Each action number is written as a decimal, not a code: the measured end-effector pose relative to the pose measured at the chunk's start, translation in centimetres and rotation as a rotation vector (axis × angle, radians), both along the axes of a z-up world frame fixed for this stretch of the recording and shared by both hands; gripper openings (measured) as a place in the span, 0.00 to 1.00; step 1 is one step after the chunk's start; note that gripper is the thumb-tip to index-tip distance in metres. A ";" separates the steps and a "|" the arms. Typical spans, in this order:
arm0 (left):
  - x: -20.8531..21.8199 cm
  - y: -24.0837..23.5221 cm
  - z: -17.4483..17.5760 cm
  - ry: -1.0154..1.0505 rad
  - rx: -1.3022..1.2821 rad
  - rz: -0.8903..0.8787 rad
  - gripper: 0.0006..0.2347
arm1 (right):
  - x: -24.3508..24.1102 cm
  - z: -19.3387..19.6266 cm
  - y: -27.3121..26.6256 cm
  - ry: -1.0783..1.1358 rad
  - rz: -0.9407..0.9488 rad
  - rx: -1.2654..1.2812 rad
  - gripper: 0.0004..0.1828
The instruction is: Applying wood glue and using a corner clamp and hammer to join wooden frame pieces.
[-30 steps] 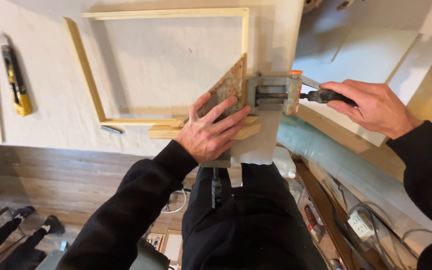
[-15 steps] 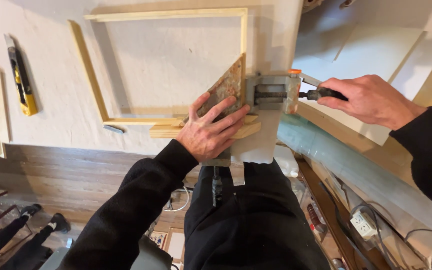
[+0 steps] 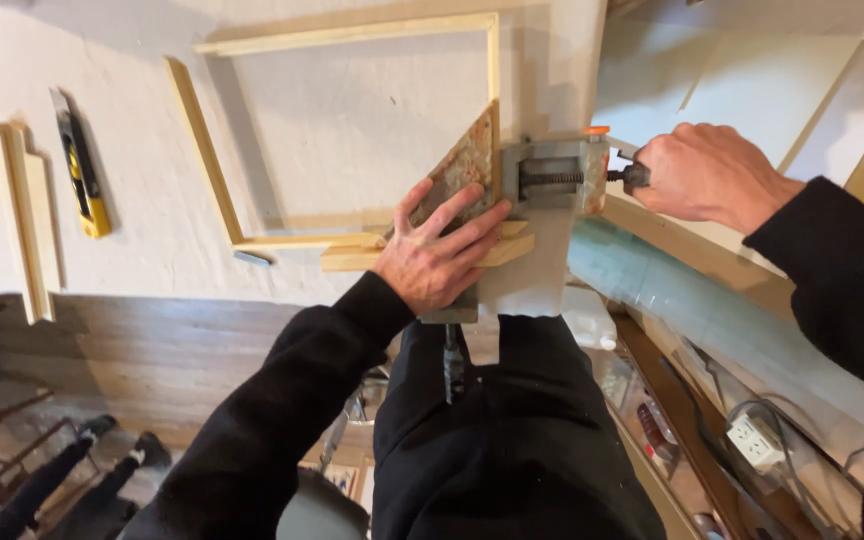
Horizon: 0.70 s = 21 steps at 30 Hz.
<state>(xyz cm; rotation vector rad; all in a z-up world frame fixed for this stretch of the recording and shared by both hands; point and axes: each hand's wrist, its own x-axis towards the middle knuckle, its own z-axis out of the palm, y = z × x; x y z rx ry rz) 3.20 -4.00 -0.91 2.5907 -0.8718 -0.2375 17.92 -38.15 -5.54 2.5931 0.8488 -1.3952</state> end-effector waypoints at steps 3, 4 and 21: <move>-0.9 -0.1 -1.1 -0.095 -0.037 0.027 0.22 | 0.7 2.1 1.5 0.044 -0.051 -0.010 0.15; -1.0 -0.1 -0.4 -0.091 -0.044 0.019 0.22 | 0.2 3.7 2.1 0.048 -0.060 -0.016 0.15; 3.0 6.0 0.6 0.234 -0.361 0.030 0.37 | -38.3 2.2 17.7 0.838 -1.768 1.027 0.33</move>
